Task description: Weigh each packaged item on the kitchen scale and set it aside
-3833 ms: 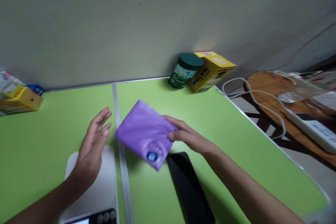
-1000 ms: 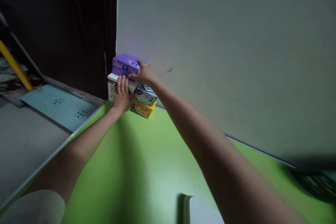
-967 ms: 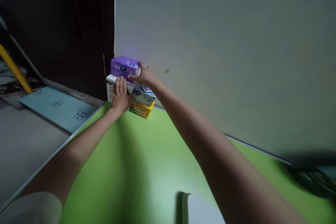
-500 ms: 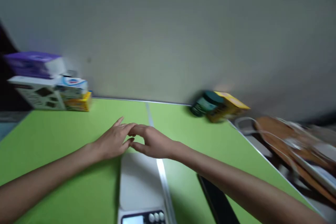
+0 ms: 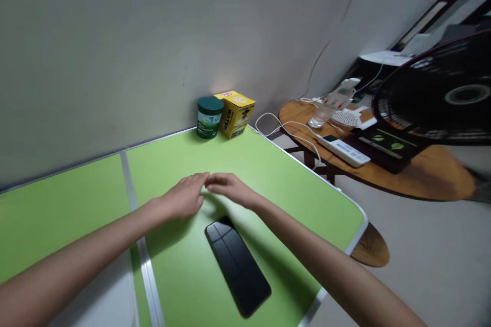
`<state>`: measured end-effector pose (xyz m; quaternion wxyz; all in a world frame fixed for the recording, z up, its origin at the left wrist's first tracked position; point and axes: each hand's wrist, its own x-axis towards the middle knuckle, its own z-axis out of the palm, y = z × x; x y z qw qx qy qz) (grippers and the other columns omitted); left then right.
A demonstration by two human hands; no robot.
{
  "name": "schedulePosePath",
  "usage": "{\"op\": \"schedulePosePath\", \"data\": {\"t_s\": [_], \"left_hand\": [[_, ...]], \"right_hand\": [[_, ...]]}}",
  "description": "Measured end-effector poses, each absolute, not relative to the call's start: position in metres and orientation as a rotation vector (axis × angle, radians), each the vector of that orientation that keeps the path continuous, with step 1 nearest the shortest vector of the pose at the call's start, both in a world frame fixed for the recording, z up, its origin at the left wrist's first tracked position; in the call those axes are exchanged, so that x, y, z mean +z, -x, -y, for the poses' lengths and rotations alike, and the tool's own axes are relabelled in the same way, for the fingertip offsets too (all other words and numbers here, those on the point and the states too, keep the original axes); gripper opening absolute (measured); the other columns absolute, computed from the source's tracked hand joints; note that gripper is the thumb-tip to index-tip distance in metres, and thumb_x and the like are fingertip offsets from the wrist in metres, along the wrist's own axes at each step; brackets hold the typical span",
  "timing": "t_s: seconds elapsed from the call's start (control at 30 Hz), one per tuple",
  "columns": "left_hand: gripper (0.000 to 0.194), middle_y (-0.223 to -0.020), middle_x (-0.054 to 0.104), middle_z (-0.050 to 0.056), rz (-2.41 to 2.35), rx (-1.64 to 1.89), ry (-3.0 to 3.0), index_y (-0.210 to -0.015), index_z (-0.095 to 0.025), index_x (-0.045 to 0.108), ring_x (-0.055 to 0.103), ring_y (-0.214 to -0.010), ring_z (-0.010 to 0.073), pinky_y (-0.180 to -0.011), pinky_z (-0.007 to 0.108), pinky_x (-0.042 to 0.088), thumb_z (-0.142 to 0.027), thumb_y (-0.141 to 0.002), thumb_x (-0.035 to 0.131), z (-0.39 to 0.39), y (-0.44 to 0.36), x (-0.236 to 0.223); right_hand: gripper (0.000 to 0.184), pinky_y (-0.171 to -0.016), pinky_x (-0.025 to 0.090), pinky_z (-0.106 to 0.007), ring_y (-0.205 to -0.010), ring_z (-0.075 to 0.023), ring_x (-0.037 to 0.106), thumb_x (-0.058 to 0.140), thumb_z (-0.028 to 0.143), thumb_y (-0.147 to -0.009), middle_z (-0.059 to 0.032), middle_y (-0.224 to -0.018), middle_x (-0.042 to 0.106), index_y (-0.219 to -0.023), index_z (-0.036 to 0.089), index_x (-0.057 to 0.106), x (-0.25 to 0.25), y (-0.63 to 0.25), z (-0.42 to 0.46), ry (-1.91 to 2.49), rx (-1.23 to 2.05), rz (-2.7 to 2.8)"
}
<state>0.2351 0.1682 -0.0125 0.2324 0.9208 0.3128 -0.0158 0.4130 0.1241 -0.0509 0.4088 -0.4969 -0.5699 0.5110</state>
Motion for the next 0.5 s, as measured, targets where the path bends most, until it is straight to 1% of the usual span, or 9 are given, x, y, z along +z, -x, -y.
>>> {"op": "schedulePosePath", "data": {"t_s": [0.07,0.13,0.2,0.27,0.33,0.4,0.43,0.5], "left_hand": [[0.064,-0.153,0.036,0.023,-0.918,-0.050,-2.514,-0.145,-0.004,0.033,0.035,-0.143,0.0313,-0.116,0.046,0.032,-0.019,-0.084,0.045,-0.188,-0.255,-0.027],[0.063,-0.153,0.035,0.025,-0.961,-0.046,-2.502,-0.145,-0.003,0.033,0.034,-0.143,0.0314,-0.116,0.047,0.031,-0.020,-0.086,0.043,-0.206,-0.269,-0.041],[0.061,-0.154,0.033,0.025,-0.997,-0.056,-2.487,-0.145,-0.003,0.033,0.030,-0.145,0.0317,-0.117,0.048,0.028,-0.020,-0.087,0.042,-0.220,-0.279,-0.052],[0.062,-0.156,0.027,0.025,-0.999,-0.111,-2.468,-0.146,-0.003,0.032,0.020,-0.148,0.0335,-0.119,0.052,0.022,-0.023,-0.088,0.045,-0.229,-0.284,-0.063],[0.065,-0.159,0.016,0.024,-0.950,-0.191,-2.446,-0.148,-0.005,0.028,0.006,-0.149,0.0348,-0.118,0.057,0.015,-0.029,-0.090,0.046,-0.234,-0.285,-0.072],[0.069,-0.160,0.003,0.022,-0.886,-0.269,-2.423,-0.151,-0.007,0.020,-0.006,-0.149,0.0337,-0.118,0.061,0.008,-0.034,-0.092,0.043,-0.237,-0.284,-0.079],[0.069,-0.160,-0.002,0.021,-0.864,-0.290,-2.410,-0.152,-0.007,0.017,-0.010,-0.148,0.0326,-0.118,0.061,0.005,-0.035,-0.093,0.041,-0.238,-0.283,-0.081],[0.071,-0.160,-0.004,0.019,-0.842,-0.293,-2.381,-0.153,-0.008,0.015,-0.014,-0.147,0.0312,-0.118,0.060,0.001,-0.035,-0.093,0.041,-0.239,-0.282,-0.085]], "right_hand": [[0.043,-0.098,0.050,-0.043,-0.100,-0.0224,0.067,0.077,0.037,-0.067,-0.0101,-0.102,0.073,-0.103,0.015,0.068,-0.071,-0.430,-0.152,1.346,1.189,1.259],[0.058,-0.102,0.046,-0.045,-0.109,-0.0245,0.064,0.078,0.035,-0.065,-0.0161,-0.116,0.067,-0.116,0.013,0.062,-0.088,-0.442,-0.181,1.417,1.091,1.159],[0.074,-0.107,0.042,-0.047,-0.122,-0.0265,0.057,0.077,0.036,-0.067,-0.0211,-0.131,0.057,-0.132,0.011,0.049,-0.101,-0.450,-0.210,1.462,1.016,1.092],[0.087,-0.112,0.037,-0.049,-0.133,-0.0278,0.047,0.075,0.036,-0.070,-0.0222,-0.144,0.045,-0.143,0.013,0.035,-0.109,-0.455,-0.238,1.495,0.957,1.036],[0.097,-0.115,0.031,-0.051,-0.141,-0.0294,0.037,0.075,0.034,-0.068,-0.0230,-0.152,0.034,-0.148,0.013,0.023,-0.112,-0.460,-0.267,1.538,0.856,1.018],[0.105,-0.118,0.024,-0.049,-0.146,-0.0310,0.027,0.076,0.032,-0.065,-0.0260,-0.156,0.023,-0.149,0.008,0.017,-0.110,-0.462,-0.294,1.608,0.691,1.022],[0.108,-0.119,0.022,-0.048,-0.147,-0.0315,0.022,0.076,0.032,-0.064,-0.0274,-0.156,0.020,-0.149,0.005,0.015,-0.108,-0.462,-0.307,1.647,0.598,1.025],[0.112,-0.119,0.020,-0.046,-0.149,-0.0316,0.017,0.076,0.035,-0.064,-0.0290,-0.155,0.018,-0.148,0.002,0.010,-0.103,-0.460,-0.330,1.720,0.444,1.013]]}}
